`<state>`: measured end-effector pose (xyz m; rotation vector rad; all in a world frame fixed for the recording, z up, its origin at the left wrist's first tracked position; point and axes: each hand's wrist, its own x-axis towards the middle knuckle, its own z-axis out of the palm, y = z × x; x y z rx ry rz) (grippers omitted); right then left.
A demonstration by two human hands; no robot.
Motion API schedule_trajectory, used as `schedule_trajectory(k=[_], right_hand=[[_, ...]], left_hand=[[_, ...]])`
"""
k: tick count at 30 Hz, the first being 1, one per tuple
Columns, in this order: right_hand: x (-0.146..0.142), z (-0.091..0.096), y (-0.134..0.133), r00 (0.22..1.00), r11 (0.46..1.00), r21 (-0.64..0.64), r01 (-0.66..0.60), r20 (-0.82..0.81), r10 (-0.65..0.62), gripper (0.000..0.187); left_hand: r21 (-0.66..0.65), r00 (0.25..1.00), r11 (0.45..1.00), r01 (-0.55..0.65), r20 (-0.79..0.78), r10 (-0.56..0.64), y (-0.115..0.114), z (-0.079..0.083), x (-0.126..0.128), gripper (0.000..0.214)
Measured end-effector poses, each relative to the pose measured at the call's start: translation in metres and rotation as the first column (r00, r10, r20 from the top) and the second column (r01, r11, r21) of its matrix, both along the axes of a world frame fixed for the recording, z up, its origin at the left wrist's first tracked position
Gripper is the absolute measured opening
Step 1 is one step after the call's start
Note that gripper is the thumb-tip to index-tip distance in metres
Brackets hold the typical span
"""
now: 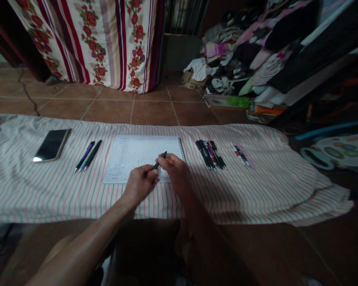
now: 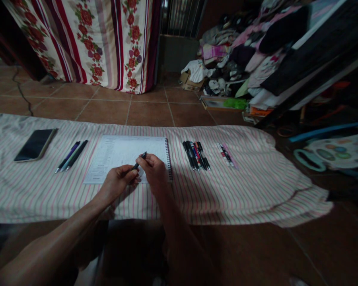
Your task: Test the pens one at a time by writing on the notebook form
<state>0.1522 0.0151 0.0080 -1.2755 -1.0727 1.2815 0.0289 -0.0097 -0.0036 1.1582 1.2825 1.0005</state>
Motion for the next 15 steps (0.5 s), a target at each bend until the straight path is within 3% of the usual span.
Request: schedule_trajectory(k=[7,15], right_hand=[[0.006,0.001,-0.003,0.991,0.996,0.013,-0.09,-0.095,0.091,0.026],[0.012,-0.004,-0.001,0.973,0.982,0.037,-0.186,-0.135,0.189,0.029]], left_hand=[[-0.156,0.966,0.985,0.08,0.256,-0.038,0.0,0.015,0.002,0.024],[-0.165,0.927,0.972,0.166,0.362,-0.097,0.0,0.015,-0.004,0.029]])
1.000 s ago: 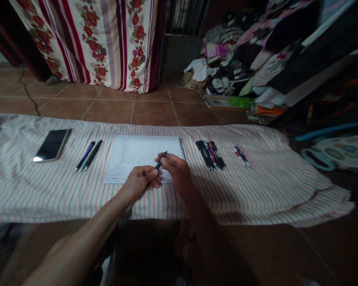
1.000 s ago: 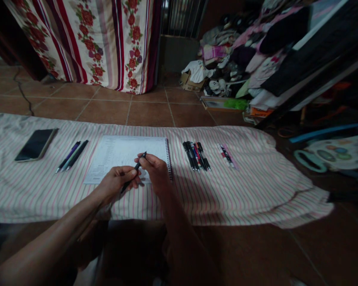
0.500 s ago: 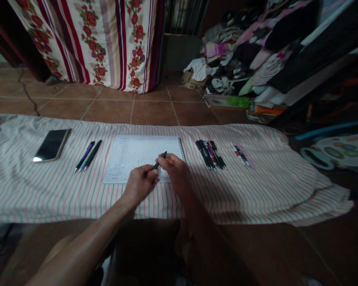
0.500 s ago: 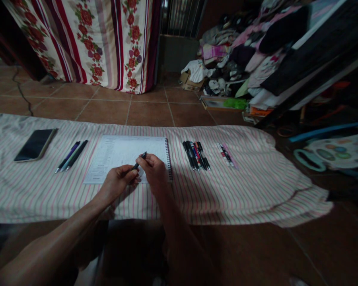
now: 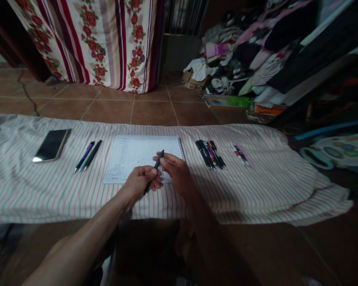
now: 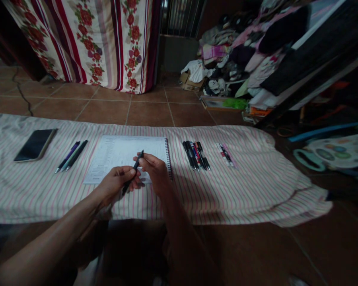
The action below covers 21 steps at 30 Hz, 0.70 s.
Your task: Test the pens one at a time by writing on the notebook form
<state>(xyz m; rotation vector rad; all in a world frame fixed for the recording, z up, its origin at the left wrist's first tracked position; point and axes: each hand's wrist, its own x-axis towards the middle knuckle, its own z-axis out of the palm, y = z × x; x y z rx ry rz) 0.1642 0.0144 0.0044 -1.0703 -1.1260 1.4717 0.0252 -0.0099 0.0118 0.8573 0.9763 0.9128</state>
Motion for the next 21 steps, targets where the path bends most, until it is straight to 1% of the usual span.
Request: schedule_trajectory(k=[2,6,11,15,21], right_hand=[[-0.001,0.002,-0.001,1.0,1.0,-0.01,-0.019,-0.004,0.019,0.029],[-0.002,0.006,-0.002,1.0,0.999,-0.036,0.01,-0.004,-0.01,0.027],[-0.006,0.003,0.0,0.999,0.999,-0.005,0.051,0.012,-0.051,0.026],[-0.01,0.0,0.0,0.997,0.997,-0.03,0.073,-0.004,-0.073,0.028],[-0.013,-0.002,-0.002,0.995,0.995,-0.021,0.096,-0.01,-0.096,0.029]], left_hand=[[-0.012,1.0,1.0,0.011,0.014,-0.01,0.0,0.0,-0.001,0.029],[-0.011,1.0,1.0,0.008,0.002,-0.008,0.0,0.0,-0.002,0.027],[-0.005,0.997,0.999,-0.054,-0.055,0.054,0.0,0.001,0.001,0.022],[-0.002,0.988,0.993,-0.115,-0.104,0.115,0.0,0.003,0.004,0.017],[0.011,0.981,0.99,-0.137,-0.135,0.137,0.001,0.001,0.006,0.019]])
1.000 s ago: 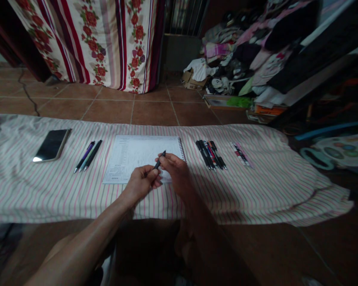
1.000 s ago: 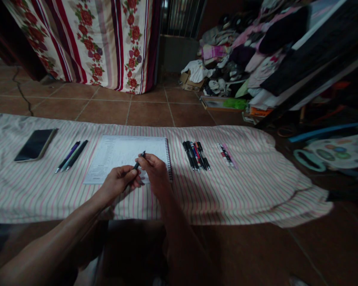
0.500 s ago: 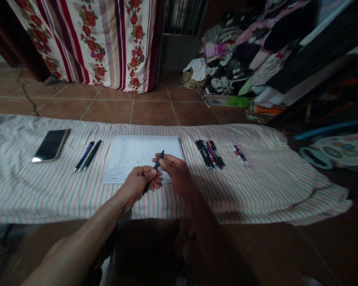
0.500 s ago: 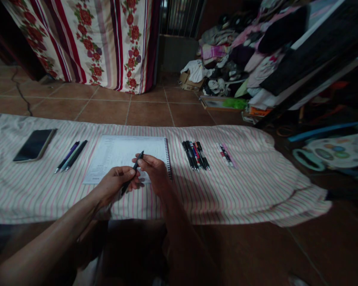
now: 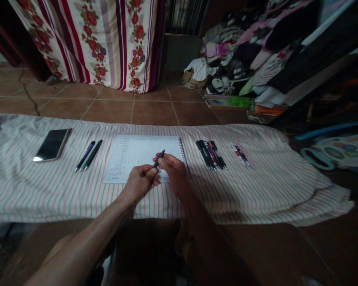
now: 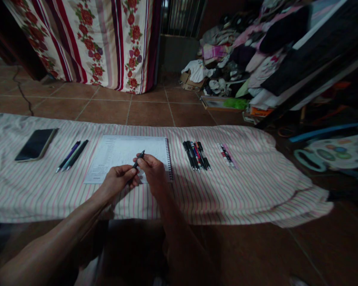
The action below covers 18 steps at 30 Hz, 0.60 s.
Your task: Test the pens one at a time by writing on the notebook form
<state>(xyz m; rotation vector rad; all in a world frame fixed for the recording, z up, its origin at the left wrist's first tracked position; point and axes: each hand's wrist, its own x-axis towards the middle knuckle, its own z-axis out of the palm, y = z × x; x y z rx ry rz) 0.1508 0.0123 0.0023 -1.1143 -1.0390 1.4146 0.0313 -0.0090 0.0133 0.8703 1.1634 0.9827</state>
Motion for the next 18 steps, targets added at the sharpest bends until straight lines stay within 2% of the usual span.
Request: schedule_trajectory(k=[4,11,18], right_hand=[[0.001,0.0,-0.001,1.0,1.0,-0.017,-0.024,0.004,0.024,0.032],[0.007,-0.007,0.002,0.999,0.997,0.055,-0.048,0.025,0.046,0.031],[0.007,-0.011,0.004,0.999,0.998,0.025,-0.049,-0.005,0.049,0.036]], left_hand=[[-0.027,0.999,0.999,0.027,0.032,-0.026,0.0,-0.003,-0.001,0.019],[-0.042,0.99,0.995,0.091,0.113,-0.086,-0.001,-0.004,-0.003,0.017],[-0.095,0.985,0.99,0.106,0.147,-0.091,-0.002,0.0,-0.004,0.017]])
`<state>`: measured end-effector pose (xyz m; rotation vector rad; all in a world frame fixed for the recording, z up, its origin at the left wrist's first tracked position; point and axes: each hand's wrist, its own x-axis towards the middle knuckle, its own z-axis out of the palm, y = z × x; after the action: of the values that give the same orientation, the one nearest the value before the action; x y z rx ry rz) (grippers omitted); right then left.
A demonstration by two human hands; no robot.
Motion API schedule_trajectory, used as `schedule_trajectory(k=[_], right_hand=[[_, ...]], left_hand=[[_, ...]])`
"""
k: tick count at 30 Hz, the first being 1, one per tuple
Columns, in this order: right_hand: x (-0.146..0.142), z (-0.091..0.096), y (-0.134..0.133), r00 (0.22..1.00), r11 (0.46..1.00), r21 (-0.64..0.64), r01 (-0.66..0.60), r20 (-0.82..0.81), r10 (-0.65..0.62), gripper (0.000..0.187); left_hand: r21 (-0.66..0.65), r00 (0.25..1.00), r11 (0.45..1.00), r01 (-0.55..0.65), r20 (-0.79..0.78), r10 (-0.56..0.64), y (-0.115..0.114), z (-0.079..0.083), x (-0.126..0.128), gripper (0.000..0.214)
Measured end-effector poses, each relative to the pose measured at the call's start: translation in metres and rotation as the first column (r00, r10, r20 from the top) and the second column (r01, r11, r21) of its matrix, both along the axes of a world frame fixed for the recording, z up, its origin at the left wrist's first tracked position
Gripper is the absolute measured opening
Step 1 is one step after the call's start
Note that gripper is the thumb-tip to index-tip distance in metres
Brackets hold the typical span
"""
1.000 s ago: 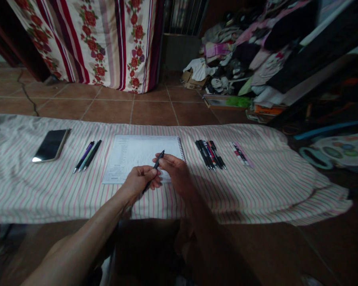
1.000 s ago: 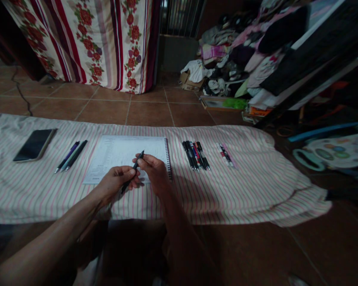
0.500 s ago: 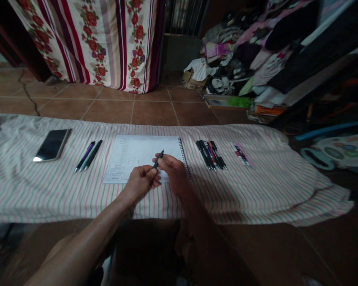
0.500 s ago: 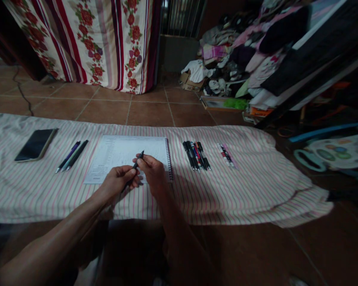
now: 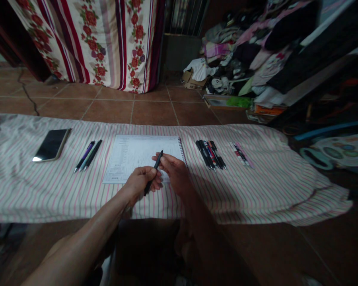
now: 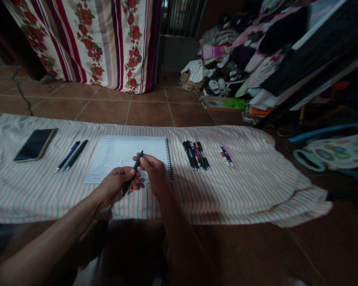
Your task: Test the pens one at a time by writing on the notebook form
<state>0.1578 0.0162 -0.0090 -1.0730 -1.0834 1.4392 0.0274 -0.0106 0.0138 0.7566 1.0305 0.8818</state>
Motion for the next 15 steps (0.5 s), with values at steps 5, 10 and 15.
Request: schedule_trajectory(k=[5,10,15], right_hand=[[-0.0007,0.0017,-0.0013,1.0,1.0,-0.009,0.01,-0.014,-0.01,0.04],[-0.0008,0.0027,-0.0019,0.998,0.999,-0.033,-0.013,-0.056,0.011,0.04],[-0.0005,0.0043,-0.0019,0.992,0.999,-0.03,-0.031,-0.121,0.027,0.033]], left_hand=[[-0.032,1.0,0.999,0.015,0.024,-0.014,-0.0005,0.002,-0.0013,0.017],[-0.029,0.997,0.999,0.045,0.057,-0.043,-0.0011,0.0028,-0.0021,0.019],[-0.048,0.995,0.996,0.077,0.068,-0.074,-0.0013,0.004,-0.0026,0.019]])
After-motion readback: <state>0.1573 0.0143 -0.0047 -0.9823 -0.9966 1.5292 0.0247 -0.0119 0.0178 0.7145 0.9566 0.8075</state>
